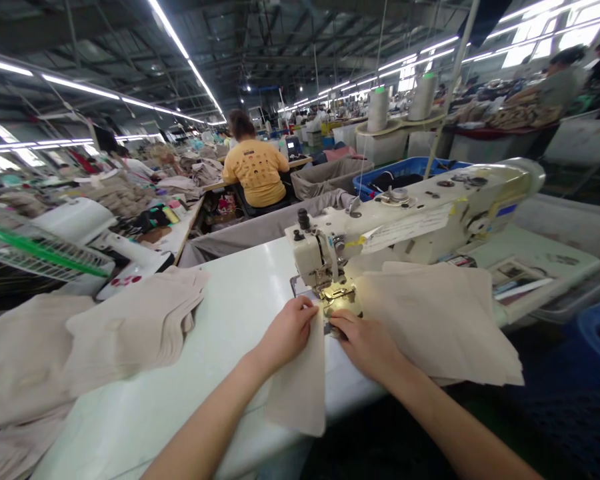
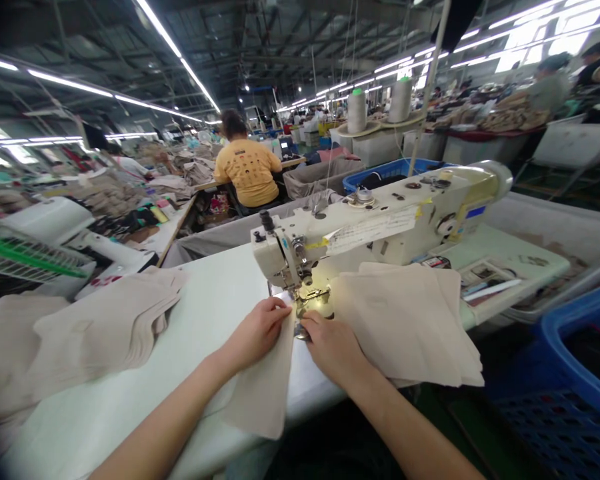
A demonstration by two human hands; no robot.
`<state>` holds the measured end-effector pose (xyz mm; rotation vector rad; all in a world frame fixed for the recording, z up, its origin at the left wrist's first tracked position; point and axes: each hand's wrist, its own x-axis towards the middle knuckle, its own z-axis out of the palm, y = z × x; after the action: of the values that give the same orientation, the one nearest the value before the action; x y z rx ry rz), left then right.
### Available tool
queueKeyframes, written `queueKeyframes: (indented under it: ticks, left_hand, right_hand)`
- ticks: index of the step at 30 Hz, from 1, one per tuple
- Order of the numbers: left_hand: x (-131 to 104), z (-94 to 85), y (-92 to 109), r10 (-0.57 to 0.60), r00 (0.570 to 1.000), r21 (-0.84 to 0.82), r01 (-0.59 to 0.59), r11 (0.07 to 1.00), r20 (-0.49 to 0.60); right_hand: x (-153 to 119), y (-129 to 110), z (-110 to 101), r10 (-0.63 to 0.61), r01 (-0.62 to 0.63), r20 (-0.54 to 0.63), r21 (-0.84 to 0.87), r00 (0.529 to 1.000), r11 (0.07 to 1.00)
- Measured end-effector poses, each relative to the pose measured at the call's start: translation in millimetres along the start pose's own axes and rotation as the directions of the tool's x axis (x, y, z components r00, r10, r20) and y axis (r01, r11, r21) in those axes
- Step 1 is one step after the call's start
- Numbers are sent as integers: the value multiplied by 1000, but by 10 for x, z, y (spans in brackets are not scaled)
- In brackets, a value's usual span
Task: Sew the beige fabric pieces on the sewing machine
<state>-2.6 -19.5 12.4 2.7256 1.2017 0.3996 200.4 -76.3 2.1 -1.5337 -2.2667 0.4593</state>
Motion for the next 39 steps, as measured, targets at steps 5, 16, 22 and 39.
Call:
queueKeyframes:
  ticks: [5, 16, 22, 39]
  left_hand:
    - [-13, 39, 208, -17, 1000, 107, 16, 994, 14]
    - [22, 148, 262, -22, 997, 161, 33, 986, -72]
    - [35, 134, 276, -36, 998, 165, 45, 985, -57]
    - [-36, 142, 316, 6, 998, 203, 8, 979, -69]
  right_hand:
    - [-107, -46, -18, -36, 36, 28, -3, 999, 999]
    - [-72, 47, 7, -29, 30, 34, -28, 999, 999]
    - [-58, 37, 0, -14, 16, 54, -44, 998, 999]
    - [-56, 35, -18, -32, 37, 71, -79, 997, 996]
